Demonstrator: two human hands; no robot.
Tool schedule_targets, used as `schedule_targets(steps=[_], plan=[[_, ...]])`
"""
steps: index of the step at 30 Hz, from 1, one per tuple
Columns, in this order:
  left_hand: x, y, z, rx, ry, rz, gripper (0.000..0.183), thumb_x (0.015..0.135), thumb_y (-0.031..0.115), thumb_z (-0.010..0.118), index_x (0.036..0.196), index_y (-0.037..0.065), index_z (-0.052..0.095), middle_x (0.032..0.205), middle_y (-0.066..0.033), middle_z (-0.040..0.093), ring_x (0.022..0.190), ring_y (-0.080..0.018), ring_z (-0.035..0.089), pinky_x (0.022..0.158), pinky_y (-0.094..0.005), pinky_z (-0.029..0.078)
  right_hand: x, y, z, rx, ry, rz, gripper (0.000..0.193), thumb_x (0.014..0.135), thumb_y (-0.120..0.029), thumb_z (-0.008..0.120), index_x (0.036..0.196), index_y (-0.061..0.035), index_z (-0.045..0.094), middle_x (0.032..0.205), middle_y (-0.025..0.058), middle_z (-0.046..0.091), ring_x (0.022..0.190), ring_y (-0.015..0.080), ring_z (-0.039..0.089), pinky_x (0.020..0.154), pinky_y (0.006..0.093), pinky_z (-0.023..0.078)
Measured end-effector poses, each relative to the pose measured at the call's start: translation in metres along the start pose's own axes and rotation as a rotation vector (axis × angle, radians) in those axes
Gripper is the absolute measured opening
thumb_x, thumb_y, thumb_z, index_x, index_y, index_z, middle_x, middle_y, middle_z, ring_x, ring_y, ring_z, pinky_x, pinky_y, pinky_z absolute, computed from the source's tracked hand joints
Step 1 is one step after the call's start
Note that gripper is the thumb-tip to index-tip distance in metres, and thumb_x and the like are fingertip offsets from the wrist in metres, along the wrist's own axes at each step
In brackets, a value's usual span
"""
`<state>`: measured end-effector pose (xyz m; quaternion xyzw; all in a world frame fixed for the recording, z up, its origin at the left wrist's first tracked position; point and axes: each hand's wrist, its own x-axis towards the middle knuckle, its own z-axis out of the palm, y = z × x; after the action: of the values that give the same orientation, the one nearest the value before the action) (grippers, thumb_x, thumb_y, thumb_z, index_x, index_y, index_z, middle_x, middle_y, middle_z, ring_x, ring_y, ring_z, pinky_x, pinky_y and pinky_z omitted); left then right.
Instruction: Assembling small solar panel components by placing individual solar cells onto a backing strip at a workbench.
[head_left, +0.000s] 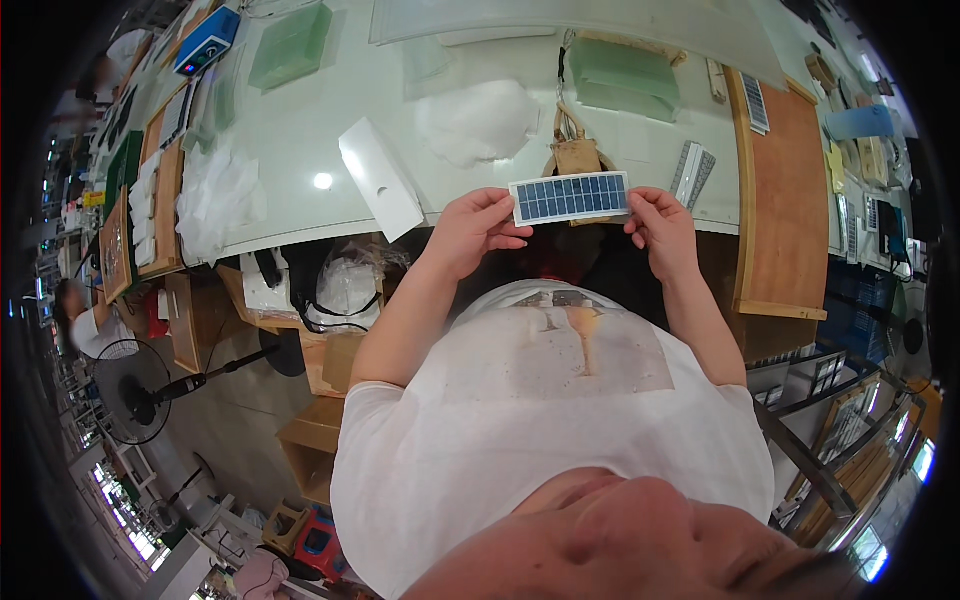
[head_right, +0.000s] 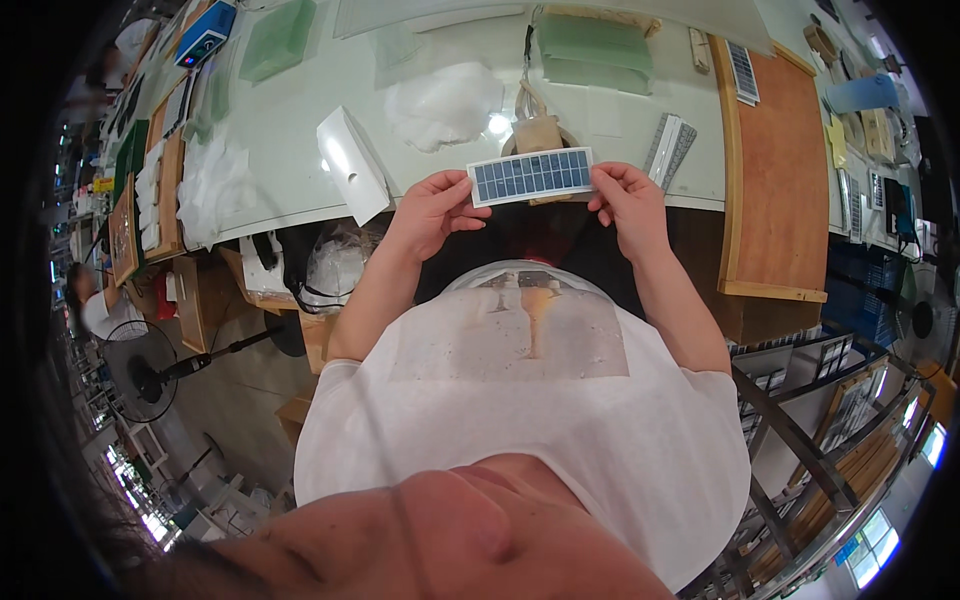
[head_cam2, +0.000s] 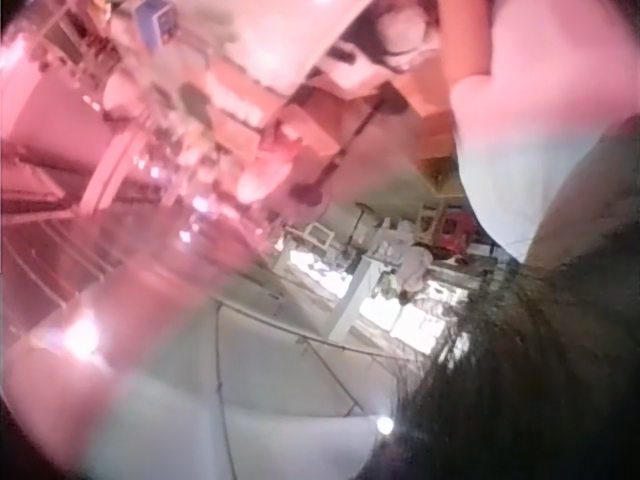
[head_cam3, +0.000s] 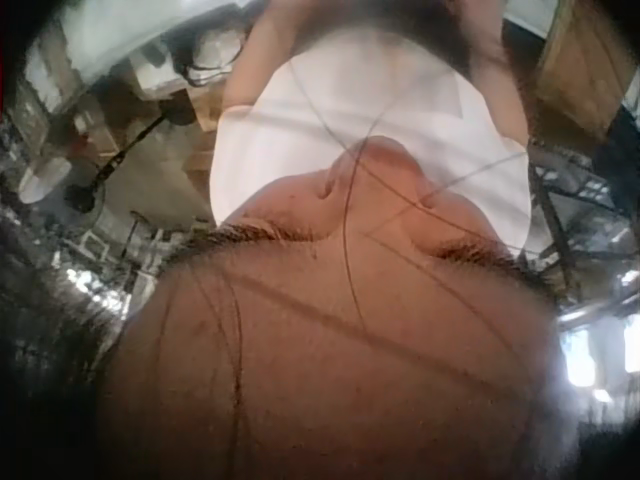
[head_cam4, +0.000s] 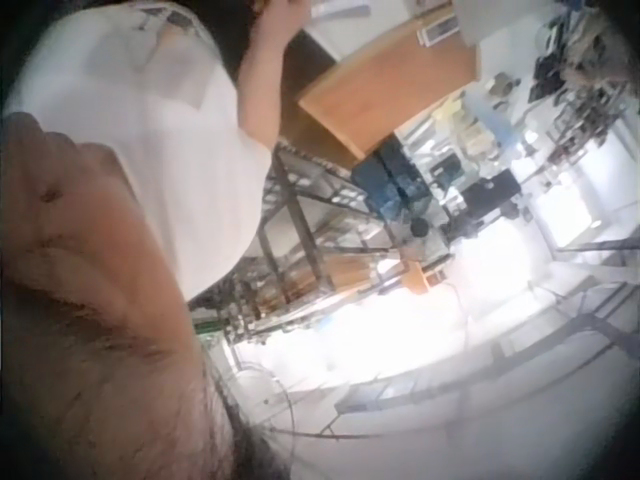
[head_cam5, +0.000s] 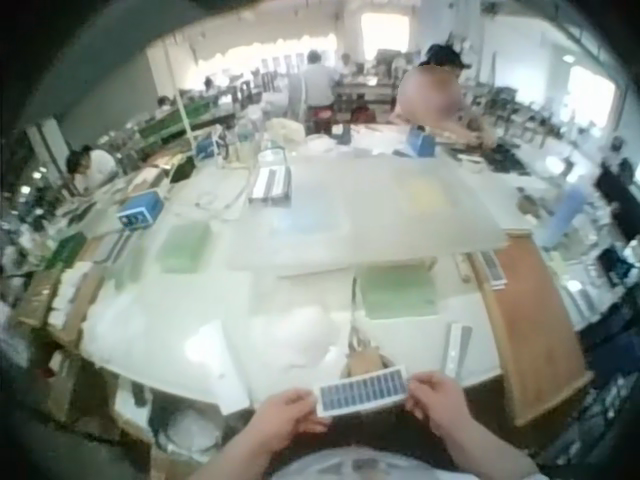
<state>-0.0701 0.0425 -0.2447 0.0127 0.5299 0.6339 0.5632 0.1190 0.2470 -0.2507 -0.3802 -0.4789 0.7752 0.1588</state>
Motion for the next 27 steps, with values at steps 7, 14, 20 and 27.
schedule_targets(steps=[7, 14, 20, 27], plan=[[0.002, -0.003, -0.002, -0.030, -0.011, -0.008, 0.022, 0.094, 0.016, 0.055, 0.107, -0.002, 0.055, 0.098, -0.0108, 0.064, 0.081, -0.0205, 0.067, 0.067, -0.0304, 0.058, -0.001, -0.008, 0.008, -0.159, 0.085, 0.083, 0.015, 0.084, -0.016, 0.071, 0.091, -0.0054, 0.063, 0.071, -0.0021, 0.058, 0.053, 0.0037, 0.050, 0.042, 0.0151, 0.034], [0.001, -0.004, -0.002, -0.036, -0.038, -0.039, 0.021, 0.095, 0.020, 0.055, 0.106, 0.001, 0.055, 0.098, -0.0080, 0.064, 0.081, -0.0185, 0.066, 0.064, -0.0293, 0.057, 0.000, -0.008, 0.008, -0.185, 0.109, 0.096, 0.015, 0.083, -0.018, 0.072, 0.086, -0.0063, 0.063, 0.063, -0.0033, 0.055, 0.048, 0.0030, 0.047, 0.040, 0.0154, 0.031], [-0.001, -0.008, -0.001, -0.109, -0.041, -0.094, 0.021, 0.096, 0.022, 0.054, 0.108, 0.005, 0.054, 0.101, -0.0070, 0.063, 0.084, -0.0171, 0.065, 0.065, -0.0292, 0.056, 0.002, -0.007, 0.009, -0.199, 0.117, 0.091, 0.015, 0.083, -0.017, 0.072, 0.084, -0.0065, 0.062, 0.062, -0.0032, 0.054, 0.048, 0.0030, 0.046, 0.040, 0.0156, 0.030], [0.001, -0.017, -0.001, -0.233, -0.124, -0.076, 0.021, 0.096, 0.023, 0.052, 0.109, 0.007, 0.052, 0.101, -0.0054, 0.063, 0.087, -0.0154, 0.064, 0.064, -0.0282, 0.056, 0.001, -0.009, 0.009, -0.209, 0.124, 0.089, 0.015, 0.083, -0.018, 0.072, 0.083, -0.0066, 0.062, 0.062, -0.0035, 0.053, 0.048, 0.0030, 0.046, 0.040, 0.0157, 0.030]])
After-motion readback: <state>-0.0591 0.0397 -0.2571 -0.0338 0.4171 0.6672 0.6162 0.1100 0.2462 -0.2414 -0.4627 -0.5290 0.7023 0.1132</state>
